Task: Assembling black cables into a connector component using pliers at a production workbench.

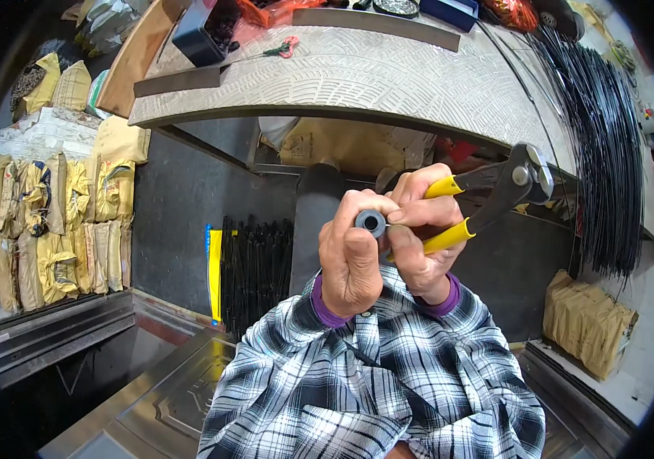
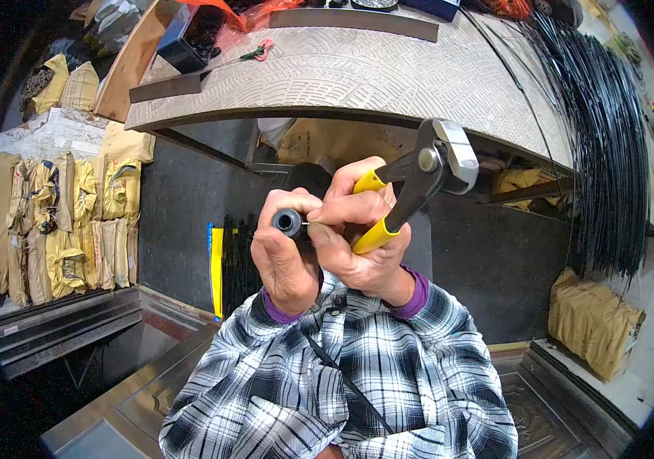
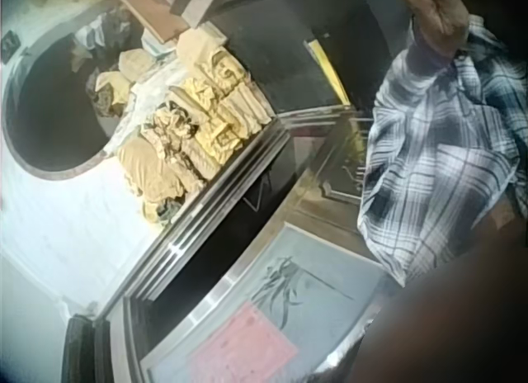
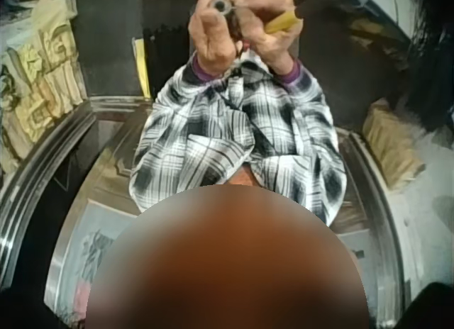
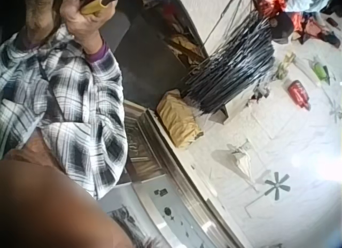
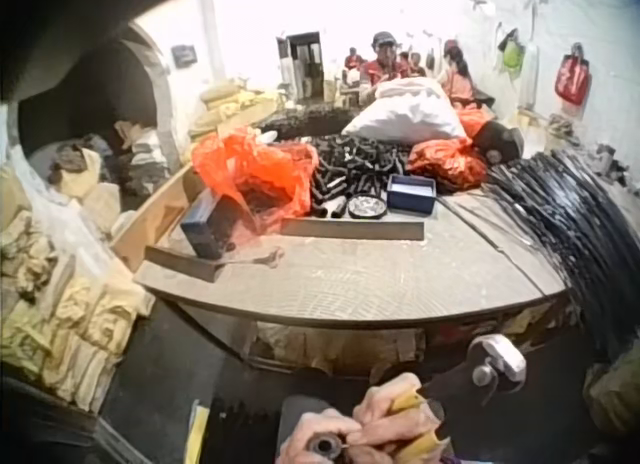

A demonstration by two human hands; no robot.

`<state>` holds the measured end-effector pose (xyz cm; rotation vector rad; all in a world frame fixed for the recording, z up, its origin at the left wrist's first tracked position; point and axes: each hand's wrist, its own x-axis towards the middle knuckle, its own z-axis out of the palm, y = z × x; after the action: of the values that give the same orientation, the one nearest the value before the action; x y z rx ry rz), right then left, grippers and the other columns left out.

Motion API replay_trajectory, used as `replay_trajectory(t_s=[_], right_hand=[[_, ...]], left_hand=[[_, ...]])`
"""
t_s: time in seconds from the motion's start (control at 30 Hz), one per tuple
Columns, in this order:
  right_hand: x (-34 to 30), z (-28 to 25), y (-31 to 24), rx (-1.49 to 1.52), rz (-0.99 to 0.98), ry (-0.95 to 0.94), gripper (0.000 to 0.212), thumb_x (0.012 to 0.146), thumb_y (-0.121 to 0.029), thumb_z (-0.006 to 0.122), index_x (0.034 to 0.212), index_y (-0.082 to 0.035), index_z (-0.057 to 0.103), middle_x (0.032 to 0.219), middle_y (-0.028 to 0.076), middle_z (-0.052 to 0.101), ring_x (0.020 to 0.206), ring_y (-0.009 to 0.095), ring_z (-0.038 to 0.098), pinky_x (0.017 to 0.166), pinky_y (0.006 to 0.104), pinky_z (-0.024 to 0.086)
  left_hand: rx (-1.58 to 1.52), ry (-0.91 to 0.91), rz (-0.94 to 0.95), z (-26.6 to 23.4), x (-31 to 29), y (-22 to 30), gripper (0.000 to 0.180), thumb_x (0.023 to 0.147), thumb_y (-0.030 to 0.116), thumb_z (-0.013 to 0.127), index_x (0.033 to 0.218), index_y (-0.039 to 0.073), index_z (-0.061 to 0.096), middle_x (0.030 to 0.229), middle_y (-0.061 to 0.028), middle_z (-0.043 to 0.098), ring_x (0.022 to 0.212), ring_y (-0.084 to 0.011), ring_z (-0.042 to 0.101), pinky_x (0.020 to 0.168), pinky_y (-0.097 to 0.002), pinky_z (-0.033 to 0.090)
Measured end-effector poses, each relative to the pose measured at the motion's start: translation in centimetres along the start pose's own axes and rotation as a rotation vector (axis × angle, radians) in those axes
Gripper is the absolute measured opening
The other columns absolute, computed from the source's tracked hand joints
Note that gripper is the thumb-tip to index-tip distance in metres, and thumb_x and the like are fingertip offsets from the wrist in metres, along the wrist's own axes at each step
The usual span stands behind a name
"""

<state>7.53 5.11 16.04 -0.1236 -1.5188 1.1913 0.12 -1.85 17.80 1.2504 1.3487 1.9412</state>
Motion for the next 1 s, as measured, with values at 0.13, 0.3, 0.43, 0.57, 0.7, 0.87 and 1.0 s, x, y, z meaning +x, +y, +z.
replay_trajectory(t_s=[0.13,0.3,0.43,0.57,0.7,0.87,1.0], right_hand=[[-0.5,0.1,0.0,-0.029,0.014,0.005,0.011,0.075,-0.001,0.063,0.084,-0.005,0.058,0.090,0.007,0.042,0.065,0.011,0.045,0.059,0.0236,0.039],[-0.5,0.3,0.2,0.059,0.101,0.024,0.011,0.074,-0.003,0.067,0.083,-0.004,0.059,0.086,0.005,0.042,0.067,0.011,0.045,0.059,0.0237,0.039],[0.1,0.8,0.2,-0.020,0.165,-0.025,0.012,0.074,-0.006,0.068,0.083,-0.002,0.061,0.087,0.007,0.046,0.071,0.013,0.047,0.062,0.0245,0.040],[1.6,-1.4,-1.3,-0.524,0.084,-0.312,0.021,0.068,0.004,0.063,0.089,0.001,0.062,0.098,0.013,0.051,0.079,0.020,0.054,0.067,0.0284,0.044],[1.8,-5.4,-2.7,-0.984,-0.025,-0.663,0.020,0.059,0.005,0.063,0.078,0.002,0.055,0.094,0.013,0.053,0.077,0.025,0.056,0.062,0.0306,0.047],[3.1,-5.2,-2.9,-1.037,-0.090,-0.797,0.024,0.060,0.001,0.065,0.082,-0.001,0.057,0.087,0.011,0.051,0.069,0.023,0.053,0.056,0.0315,0.044],[4.2,-4.9,-3.9,-1.135,-0.075,-0.895,0.034,0.065,-0.003,0.062,0.099,-0.004,0.060,0.097,0.009,0.050,0.081,0.023,0.054,0.068,0.0331,0.046]], left_hand=[[-0.014,0.006,-0.011,-0.2,-0.1,-0.2,0.054,0.093,0.049,0.027,0.089,0.000,0.049,0.069,-0.0041,0.047,0.052,-0.0084,0.041,0.046,-0.0230,0.032],[0.094,-0.022,0.005,-0.6,-0.3,-0.4,0.055,0.092,0.050,0.028,0.092,-0.001,0.048,0.072,-0.0046,0.049,0.058,-0.0097,0.045,0.051,-0.0234,0.036],[0.061,0.053,-0.022,-1.6,-0.3,-1.3,0.056,0.091,0.051,0.029,0.094,-0.001,0.049,0.068,-0.0025,0.048,0.056,-0.0070,0.042,0.051,-0.0219,0.035],[-0.072,0.100,-0.100,-2.9,-0.2,-2.4,0.059,0.092,0.052,0.025,0.094,0.000,0.051,0.058,0.0016,0.042,0.053,-0.0045,0.037,0.048,-0.0203,0.031],[-0.105,0.075,-0.114,-4.1,0.0,-2.3,0.059,0.091,0.053,0.025,0.092,0.000,0.051,0.060,0.0011,0.044,0.053,-0.0042,0.039,0.049,-0.0193,0.032],[0.073,0.007,-0.147,-3.0,-0.2,-1.6,0.062,0.089,0.059,0.022,0.088,0.002,0.047,0.069,-0.0015,0.048,0.053,-0.0039,0.038,0.045,-0.0182,0.028],[0.054,0.036,-0.164,-3.5,-0.6,-2.0,0.062,0.089,0.059,0.023,0.090,0.002,0.047,0.070,-0.0005,0.049,0.053,-0.0025,0.039,0.045,-0.0168,0.028]])
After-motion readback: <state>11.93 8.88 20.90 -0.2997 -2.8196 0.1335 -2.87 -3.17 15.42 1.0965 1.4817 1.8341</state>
